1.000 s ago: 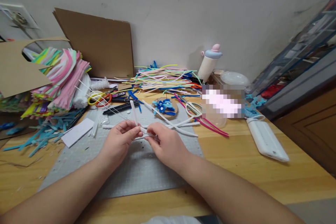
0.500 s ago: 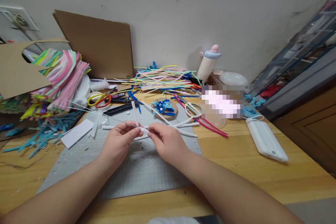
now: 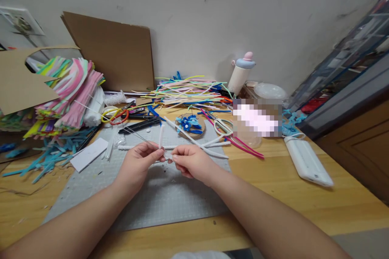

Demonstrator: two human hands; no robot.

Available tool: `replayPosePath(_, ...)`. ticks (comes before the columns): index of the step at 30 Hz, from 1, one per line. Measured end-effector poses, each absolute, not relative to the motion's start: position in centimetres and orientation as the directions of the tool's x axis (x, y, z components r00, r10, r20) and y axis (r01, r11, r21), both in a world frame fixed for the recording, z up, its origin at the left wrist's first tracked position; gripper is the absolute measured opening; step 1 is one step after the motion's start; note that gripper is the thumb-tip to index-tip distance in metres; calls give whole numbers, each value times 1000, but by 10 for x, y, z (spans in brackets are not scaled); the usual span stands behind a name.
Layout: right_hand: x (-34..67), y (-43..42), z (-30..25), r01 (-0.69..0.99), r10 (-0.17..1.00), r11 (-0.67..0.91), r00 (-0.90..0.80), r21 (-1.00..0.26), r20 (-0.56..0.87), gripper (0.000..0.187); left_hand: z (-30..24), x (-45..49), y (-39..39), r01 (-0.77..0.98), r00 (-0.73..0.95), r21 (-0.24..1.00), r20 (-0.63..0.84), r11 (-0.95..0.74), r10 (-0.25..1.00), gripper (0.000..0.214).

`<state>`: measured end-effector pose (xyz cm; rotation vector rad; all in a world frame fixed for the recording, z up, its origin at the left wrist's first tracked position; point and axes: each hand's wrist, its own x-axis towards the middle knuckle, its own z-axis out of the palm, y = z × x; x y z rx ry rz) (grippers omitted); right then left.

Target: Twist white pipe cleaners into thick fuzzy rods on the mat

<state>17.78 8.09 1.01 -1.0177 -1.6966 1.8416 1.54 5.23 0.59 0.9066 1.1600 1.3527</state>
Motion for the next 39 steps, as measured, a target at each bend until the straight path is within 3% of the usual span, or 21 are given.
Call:
replayPosePath(2, 177, 77, 10, 266, 838, 119, -543, -957, -46, 20, 6, 15, 52, -246, -143, 968, -95, 57, 985, 22)
replayPosePath(4, 176, 73, 9, 373, 845, 409, -500, -833, 191, 15, 6, 14, 53, -269, -153, 960, -117, 73, 981, 24)
replayPosePath(7, 177, 70, 7, 452, 778, 593, -534, -667, 331, 8, 4, 14, 54, -317, -133, 944, -144, 96, 981, 26)
replayPosePath(22, 183, 73, 3, 498, 728, 679, -551, -540, 407, 17, 8, 18, 51, -320, -9, 931, -189, 177, 982, 26)
replayPosePath(31, 178, 73, 2, 459, 811, 570, -450, -682, 374, 10, -2, 16, 53, -373, 53, 913, -156, 164, 986, 21)
replayPosePath(39, 179, 74, -1, 372, 811, 559, -428, -741, 398, 8, 6, 10, 53, -627, 270, 683, -260, 374, 927, 7)
